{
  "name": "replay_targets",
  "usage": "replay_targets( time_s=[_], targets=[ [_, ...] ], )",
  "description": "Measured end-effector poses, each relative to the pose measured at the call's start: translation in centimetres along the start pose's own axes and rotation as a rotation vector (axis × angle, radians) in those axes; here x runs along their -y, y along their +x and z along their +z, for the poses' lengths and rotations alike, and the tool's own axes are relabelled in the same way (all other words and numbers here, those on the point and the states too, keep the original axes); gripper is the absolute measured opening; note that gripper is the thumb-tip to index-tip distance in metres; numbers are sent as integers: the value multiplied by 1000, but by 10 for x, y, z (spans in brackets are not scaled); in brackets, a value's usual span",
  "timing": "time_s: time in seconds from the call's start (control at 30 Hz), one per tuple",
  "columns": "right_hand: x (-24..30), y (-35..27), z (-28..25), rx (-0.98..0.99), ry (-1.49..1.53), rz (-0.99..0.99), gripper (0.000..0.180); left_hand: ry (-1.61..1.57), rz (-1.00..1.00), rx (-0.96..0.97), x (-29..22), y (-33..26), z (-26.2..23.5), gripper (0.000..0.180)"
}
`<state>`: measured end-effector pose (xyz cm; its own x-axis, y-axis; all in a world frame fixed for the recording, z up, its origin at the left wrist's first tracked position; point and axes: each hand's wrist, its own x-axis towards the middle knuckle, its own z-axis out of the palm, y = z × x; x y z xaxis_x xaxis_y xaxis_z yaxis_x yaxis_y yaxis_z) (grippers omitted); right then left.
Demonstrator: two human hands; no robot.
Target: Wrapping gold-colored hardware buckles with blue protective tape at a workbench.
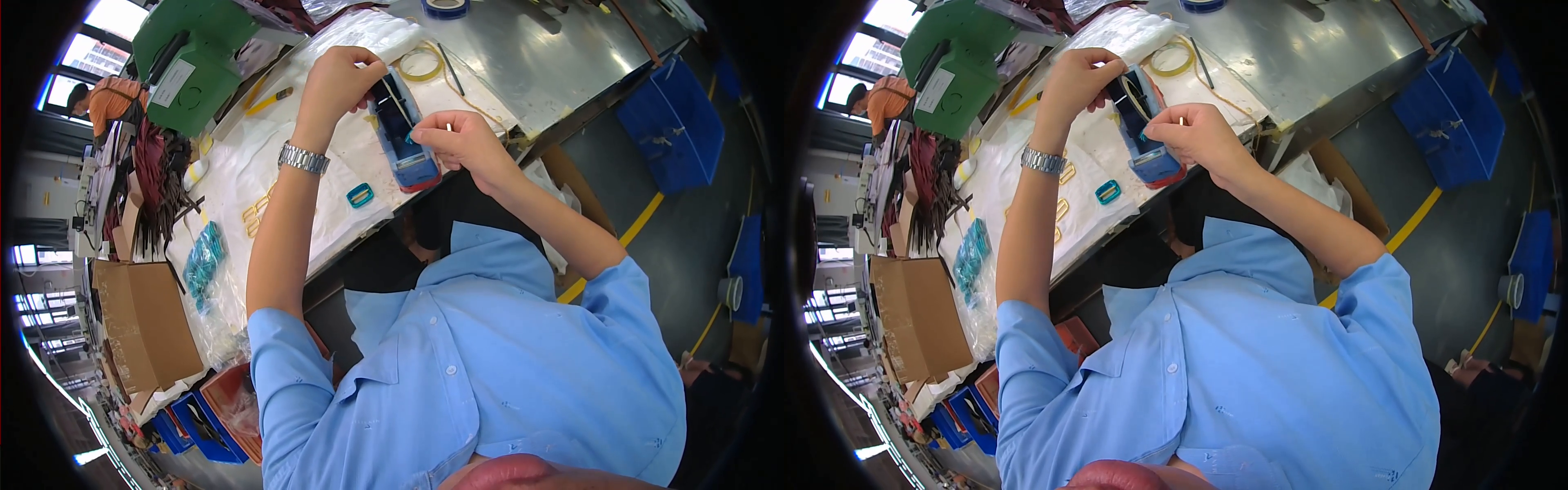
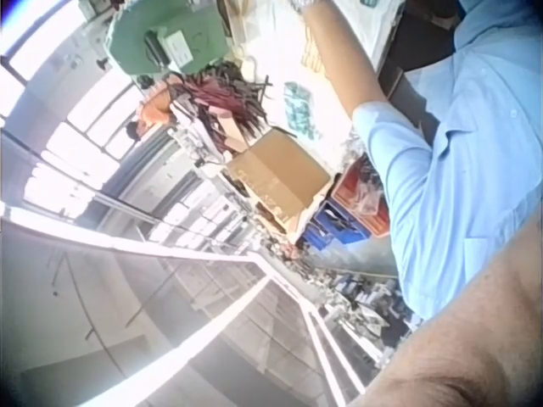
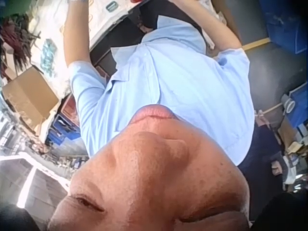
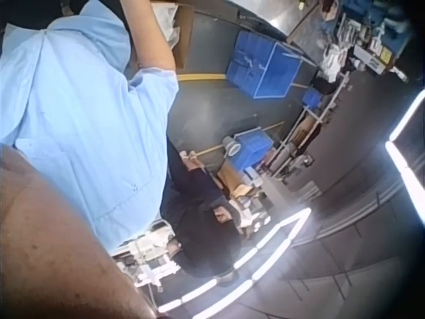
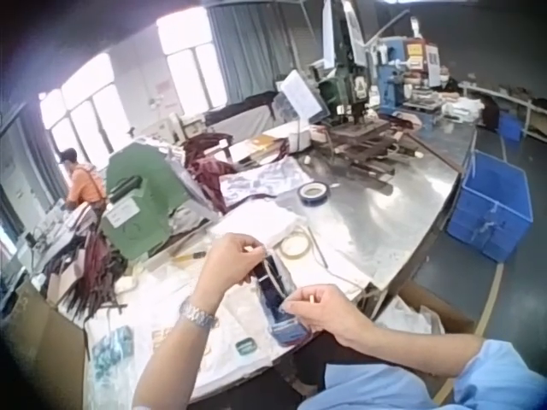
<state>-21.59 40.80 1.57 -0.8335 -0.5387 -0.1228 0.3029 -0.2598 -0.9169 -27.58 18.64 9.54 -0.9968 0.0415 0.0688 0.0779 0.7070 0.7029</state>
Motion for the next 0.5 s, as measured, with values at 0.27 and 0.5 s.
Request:
replay_targets(
  time_s=[0.27,0.5],
  targets=[
    [-5,1,0,2,-17,14,16,62,42,-44,5,2,6,27],
    [-5,1,0,-7,-20,27,16,-27,56,129,6,2,-7,26]
  ],
)
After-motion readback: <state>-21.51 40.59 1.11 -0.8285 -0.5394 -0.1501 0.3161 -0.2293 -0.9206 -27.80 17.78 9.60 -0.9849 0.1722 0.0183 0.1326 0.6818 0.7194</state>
